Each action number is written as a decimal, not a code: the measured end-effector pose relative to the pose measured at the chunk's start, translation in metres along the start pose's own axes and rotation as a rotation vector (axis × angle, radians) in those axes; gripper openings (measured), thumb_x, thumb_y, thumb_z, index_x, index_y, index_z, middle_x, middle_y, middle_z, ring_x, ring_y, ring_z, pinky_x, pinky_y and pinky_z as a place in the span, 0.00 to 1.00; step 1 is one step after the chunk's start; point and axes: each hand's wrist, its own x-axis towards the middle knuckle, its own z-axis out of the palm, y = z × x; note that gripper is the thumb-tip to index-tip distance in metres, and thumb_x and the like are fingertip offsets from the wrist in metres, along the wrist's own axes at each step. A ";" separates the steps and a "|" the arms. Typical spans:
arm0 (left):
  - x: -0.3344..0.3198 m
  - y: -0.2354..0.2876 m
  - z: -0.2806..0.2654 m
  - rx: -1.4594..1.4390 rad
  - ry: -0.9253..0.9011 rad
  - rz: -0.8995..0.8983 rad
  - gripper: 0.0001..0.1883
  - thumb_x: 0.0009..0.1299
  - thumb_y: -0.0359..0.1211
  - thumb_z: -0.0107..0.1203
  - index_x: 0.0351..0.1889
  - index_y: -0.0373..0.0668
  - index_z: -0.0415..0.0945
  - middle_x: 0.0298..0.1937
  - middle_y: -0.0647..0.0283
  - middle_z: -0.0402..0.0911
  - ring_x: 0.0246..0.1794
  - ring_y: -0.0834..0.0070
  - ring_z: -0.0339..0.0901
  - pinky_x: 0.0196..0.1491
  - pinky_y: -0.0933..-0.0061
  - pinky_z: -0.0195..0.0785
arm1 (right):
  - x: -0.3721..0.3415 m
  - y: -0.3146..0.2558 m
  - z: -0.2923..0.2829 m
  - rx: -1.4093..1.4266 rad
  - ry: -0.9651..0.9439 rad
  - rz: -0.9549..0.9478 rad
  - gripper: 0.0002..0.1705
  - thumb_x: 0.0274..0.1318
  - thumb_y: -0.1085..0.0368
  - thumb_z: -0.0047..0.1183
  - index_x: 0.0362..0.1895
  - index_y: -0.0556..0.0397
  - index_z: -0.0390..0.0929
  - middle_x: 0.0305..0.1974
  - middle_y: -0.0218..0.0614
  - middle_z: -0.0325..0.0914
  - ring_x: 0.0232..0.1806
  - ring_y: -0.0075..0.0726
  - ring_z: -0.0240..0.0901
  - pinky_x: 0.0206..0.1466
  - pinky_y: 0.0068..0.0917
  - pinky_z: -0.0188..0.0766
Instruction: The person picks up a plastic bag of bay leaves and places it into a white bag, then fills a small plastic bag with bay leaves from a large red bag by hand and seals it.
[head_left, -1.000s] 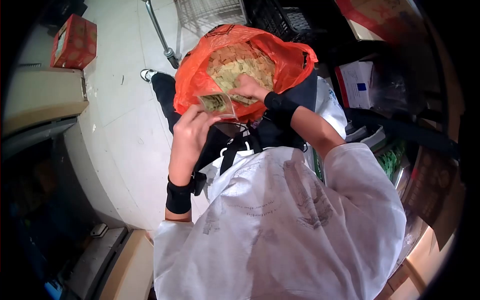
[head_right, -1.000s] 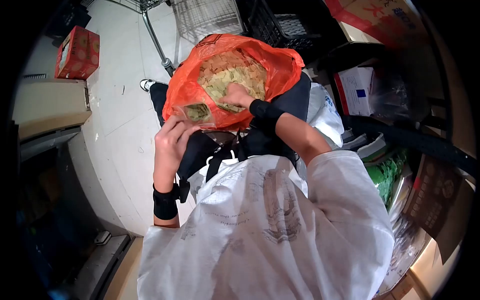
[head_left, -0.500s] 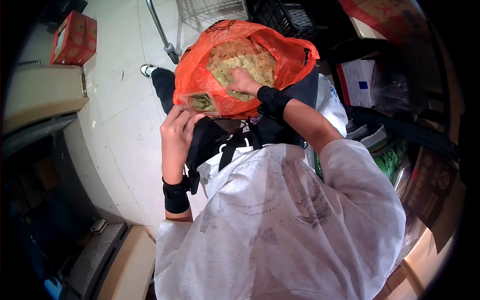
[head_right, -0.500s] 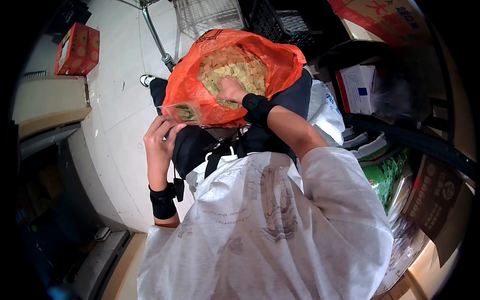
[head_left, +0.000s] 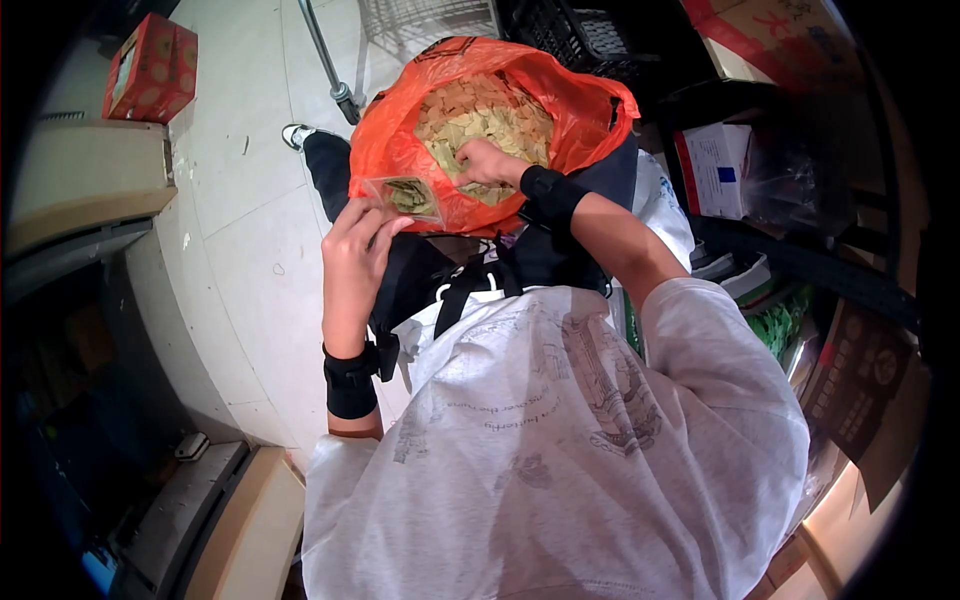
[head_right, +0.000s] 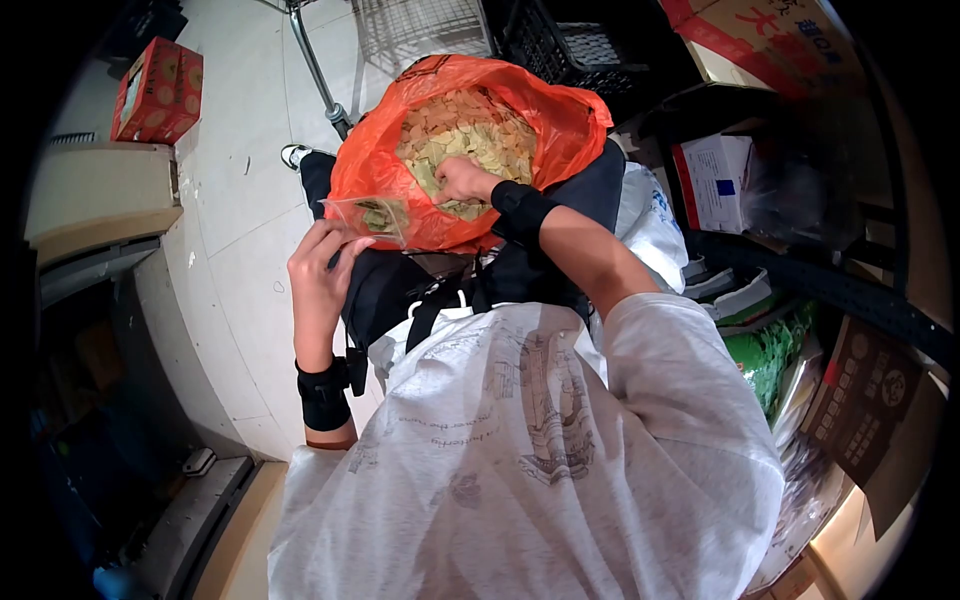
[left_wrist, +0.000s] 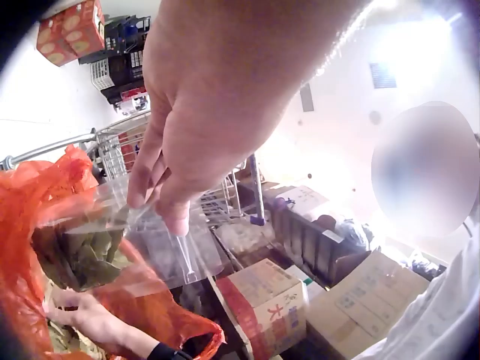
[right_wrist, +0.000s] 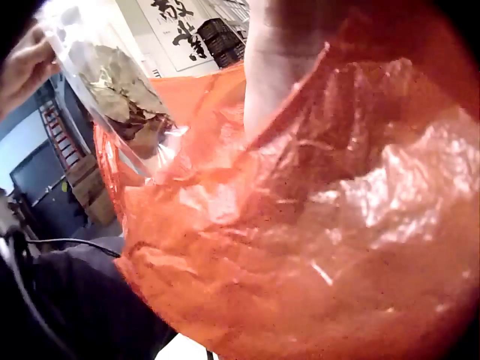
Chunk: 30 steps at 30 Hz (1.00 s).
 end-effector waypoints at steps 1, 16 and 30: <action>0.000 0.000 0.000 -0.001 0.001 -0.001 0.09 0.67 0.26 0.72 0.37 0.31 0.82 0.37 0.56 0.83 0.32 0.58 0.80 0.38 0.63 0.75 | 0.002 0.006 0.004 -0.002 0.000 0.000 0.37 0.47 0.44 0.79 0.57 0.52 0.88 0.47 0.53 0.88 0.52 0.57 0.85 0.59 0.45 0.79; 0.004 0.000 -0.006 -0.028 0.029 -0.012 0.07 0.67 0.26 0.73 0.38 0.33 0.85 0.38 0.56 0.84 0.35 0.59 0.82 0.40 0.64 0.75 | -0.022 0.044 -0.063 0.430 0.361 0.105 0.26 0.54 0.48 0.78 0.44 0.58 0.89 0.34 0.44 0.87 0.39 0.44 0.86 0.49 0.41 0.78; 0.041 0.000 0.025 -0.044 -0.039 0.107 0.08 0.67 0.28 0.72 0.38 0.33 0.85 0.36 0.55 0.83 0.33 0.58 0.81 0.38 0.62 0.74 | -0.037 0.059 -0.053 0.262 0.459 0.085 0.30 0.55 0.44 0.75 0.48 0.57 0.88 0.47 0.53 0.88 0.51 0.56 0.86 0.57 0.44 0.78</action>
